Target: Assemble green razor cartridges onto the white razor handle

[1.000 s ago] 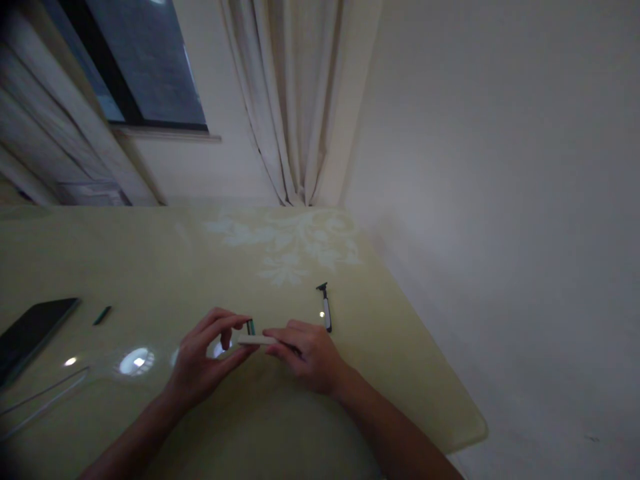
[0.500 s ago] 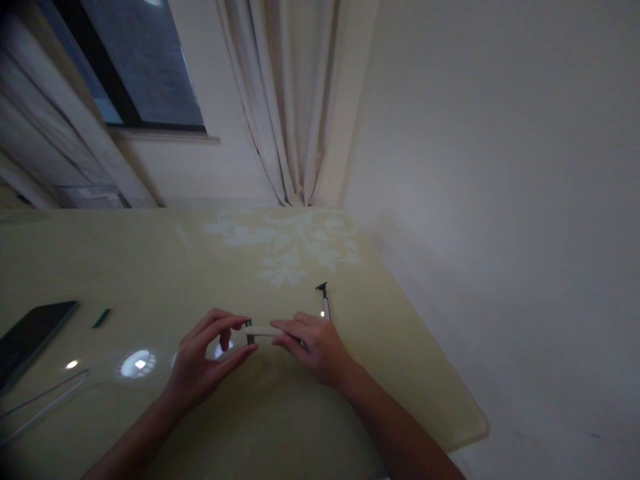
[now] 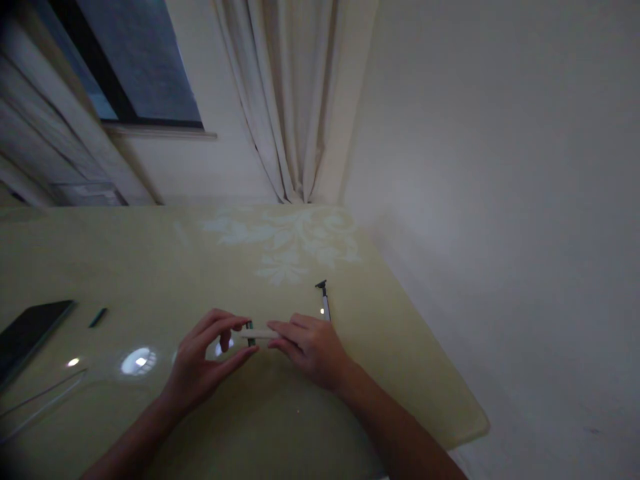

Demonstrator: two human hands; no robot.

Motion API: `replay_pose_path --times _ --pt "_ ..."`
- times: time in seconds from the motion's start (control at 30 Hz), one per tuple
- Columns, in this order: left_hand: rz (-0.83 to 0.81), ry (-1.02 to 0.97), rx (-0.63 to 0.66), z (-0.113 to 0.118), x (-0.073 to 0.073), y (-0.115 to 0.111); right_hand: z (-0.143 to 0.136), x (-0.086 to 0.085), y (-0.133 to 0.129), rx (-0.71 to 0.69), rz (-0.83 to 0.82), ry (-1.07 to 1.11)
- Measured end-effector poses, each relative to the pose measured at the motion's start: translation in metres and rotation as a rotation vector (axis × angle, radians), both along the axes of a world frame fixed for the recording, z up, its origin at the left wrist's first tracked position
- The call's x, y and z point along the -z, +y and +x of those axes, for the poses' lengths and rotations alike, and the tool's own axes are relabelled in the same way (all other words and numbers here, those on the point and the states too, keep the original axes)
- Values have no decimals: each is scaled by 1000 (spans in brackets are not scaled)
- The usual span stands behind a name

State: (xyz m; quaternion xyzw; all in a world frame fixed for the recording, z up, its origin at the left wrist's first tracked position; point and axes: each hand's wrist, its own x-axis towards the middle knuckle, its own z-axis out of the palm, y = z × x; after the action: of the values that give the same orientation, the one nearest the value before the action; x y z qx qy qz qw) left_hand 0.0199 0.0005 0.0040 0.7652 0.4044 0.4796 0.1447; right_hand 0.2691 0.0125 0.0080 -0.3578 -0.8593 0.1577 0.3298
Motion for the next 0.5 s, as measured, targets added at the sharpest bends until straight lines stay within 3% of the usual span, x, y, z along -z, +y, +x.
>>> replay_pose_path --times 0.13,0.3,0.5 --pt "-9 7 14 1 1 0 -2 1 -2 -54 -10 -16" --pt "8 10 -1 1 -1 -1 2 -1 2 22 -22 17" --pt "1 17 13 -1 1 0 -1 1 0 -61 -5 0"
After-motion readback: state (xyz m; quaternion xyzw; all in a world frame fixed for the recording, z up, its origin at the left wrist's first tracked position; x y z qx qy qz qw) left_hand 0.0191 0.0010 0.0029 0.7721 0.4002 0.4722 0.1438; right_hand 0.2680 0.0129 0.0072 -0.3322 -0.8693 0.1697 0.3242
